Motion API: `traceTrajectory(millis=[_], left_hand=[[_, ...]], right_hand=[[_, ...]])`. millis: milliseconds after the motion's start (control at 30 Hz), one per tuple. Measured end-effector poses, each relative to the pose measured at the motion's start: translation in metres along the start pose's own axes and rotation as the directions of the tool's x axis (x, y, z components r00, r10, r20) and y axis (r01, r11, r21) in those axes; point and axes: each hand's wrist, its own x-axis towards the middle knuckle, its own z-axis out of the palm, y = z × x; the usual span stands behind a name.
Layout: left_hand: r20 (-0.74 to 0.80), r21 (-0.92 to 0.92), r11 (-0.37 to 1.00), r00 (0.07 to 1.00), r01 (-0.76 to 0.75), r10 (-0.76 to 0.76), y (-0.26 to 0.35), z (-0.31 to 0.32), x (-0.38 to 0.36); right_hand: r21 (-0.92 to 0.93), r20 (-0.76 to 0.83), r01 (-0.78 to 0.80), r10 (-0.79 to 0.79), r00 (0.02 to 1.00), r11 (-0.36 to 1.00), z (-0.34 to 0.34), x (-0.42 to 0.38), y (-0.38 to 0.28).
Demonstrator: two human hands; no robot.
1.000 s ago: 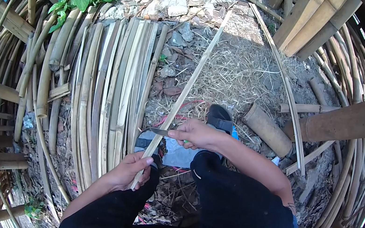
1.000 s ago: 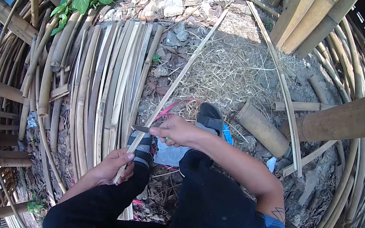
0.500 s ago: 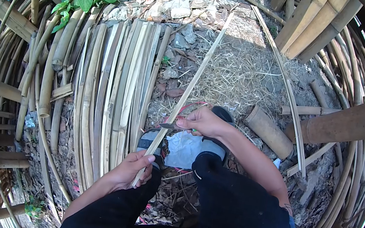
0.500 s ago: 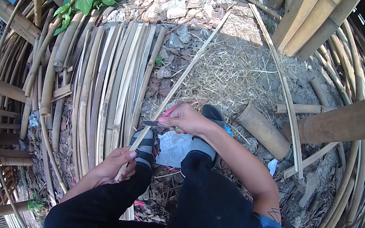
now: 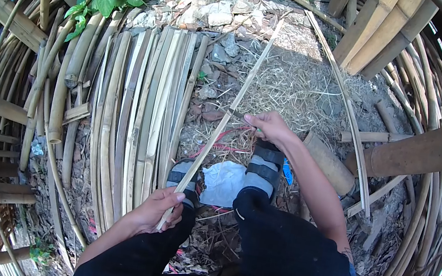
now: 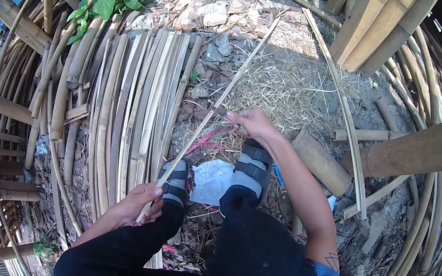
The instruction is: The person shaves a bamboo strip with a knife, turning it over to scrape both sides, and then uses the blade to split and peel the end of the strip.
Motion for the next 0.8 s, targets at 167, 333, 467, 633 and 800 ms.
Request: traceTrajectory(millis=[167, 333, 467, 633, 800], left_hand=[[-0.015, 0.004, 1.0, 1.0, -0.006, 0.006, -0.002, -0.001, 0.005], [-0.015, 0.026, 1.0, 1.0, 0.006, -0.006, -0.001, 0.002, 0.002], [0.05, 0.037, 0.999, 0.999, 0.004, -0.005, -0.003, -0.006, 0.002], [0.013, -0.007, 0.999, 0.999, 0.041, -0.04, -0.001, -0.001, 0.0], [0.008, 0.019, 1.0, 1.0, 0.018, -0.018, -0.001, -0.001, -0.004]], right_hand=[[0.113, 0.221, -0.01, -0.015, 0.975, 0.994, 0.055, -0.03, 0.007], [0.007, 0.343, 0.026, -0.027, 0.939, 1.0, 0.067, -0.053, -0.011], [0.087, 0.092, -0.062, 0.054, 0.994, 0.994, 0.02, -0.004, -0.002], [0.031, 0.046, -0.034, 0.033, 0.998, 0.999, -0.015, 0.028, -0.011], [0.045, -0.072, -0.043, 0.046, 0.996, 0.998, -0.036, 0.055, -0.005]])
